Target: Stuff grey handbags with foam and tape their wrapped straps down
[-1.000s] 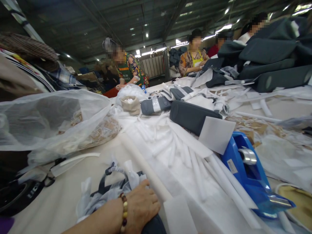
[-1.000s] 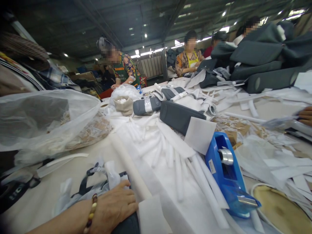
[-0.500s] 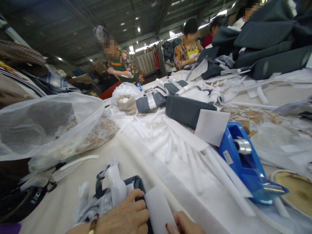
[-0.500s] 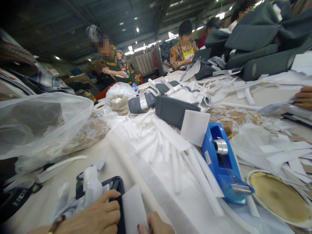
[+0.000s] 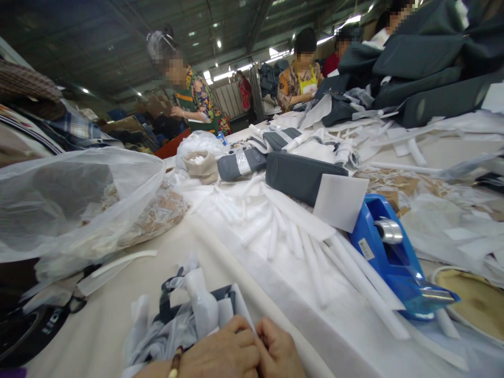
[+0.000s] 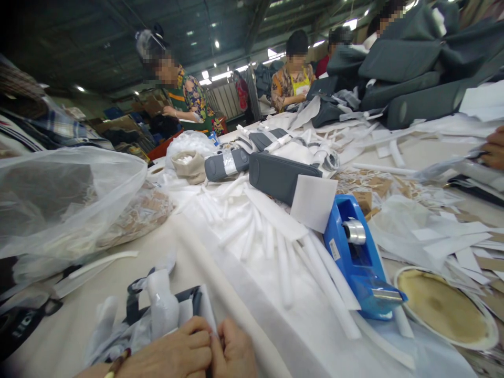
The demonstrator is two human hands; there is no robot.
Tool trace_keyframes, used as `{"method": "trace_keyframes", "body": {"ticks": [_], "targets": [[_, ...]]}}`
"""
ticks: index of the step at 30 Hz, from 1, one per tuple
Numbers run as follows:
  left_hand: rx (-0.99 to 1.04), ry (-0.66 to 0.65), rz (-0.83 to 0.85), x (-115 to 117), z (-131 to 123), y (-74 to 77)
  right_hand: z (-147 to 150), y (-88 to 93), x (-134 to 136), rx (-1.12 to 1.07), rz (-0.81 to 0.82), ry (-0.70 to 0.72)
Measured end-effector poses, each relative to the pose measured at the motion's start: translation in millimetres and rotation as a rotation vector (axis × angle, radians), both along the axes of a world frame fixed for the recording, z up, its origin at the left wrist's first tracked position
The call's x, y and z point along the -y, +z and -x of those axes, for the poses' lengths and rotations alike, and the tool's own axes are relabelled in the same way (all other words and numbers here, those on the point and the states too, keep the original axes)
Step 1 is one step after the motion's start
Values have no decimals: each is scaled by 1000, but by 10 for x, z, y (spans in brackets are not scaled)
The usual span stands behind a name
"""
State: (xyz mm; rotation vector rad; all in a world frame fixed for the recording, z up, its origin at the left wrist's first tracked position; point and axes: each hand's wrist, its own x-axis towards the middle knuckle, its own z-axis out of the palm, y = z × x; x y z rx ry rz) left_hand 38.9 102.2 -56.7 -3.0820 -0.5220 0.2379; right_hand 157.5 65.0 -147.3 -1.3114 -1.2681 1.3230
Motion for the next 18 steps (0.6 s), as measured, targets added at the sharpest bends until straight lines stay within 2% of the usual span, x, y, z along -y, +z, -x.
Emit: {"method": "trace_keyframes", "body": {"ticks": [4, 8, 13, 18], "targets": [[-29, 77, -42, 75, 57, -89, 116, 152, -126, 79, 86, 96], [-111, 158, 102, 21, 159, -48, 146, 311, -213, 180, 88, 266], [-140, 105, 309, -111, 306, 186, -203, 473, -126, 239, 17, 373], [-145, 197, 344, 13, 364, 483, -622, 490, 296, 280, -68, 418]]}}
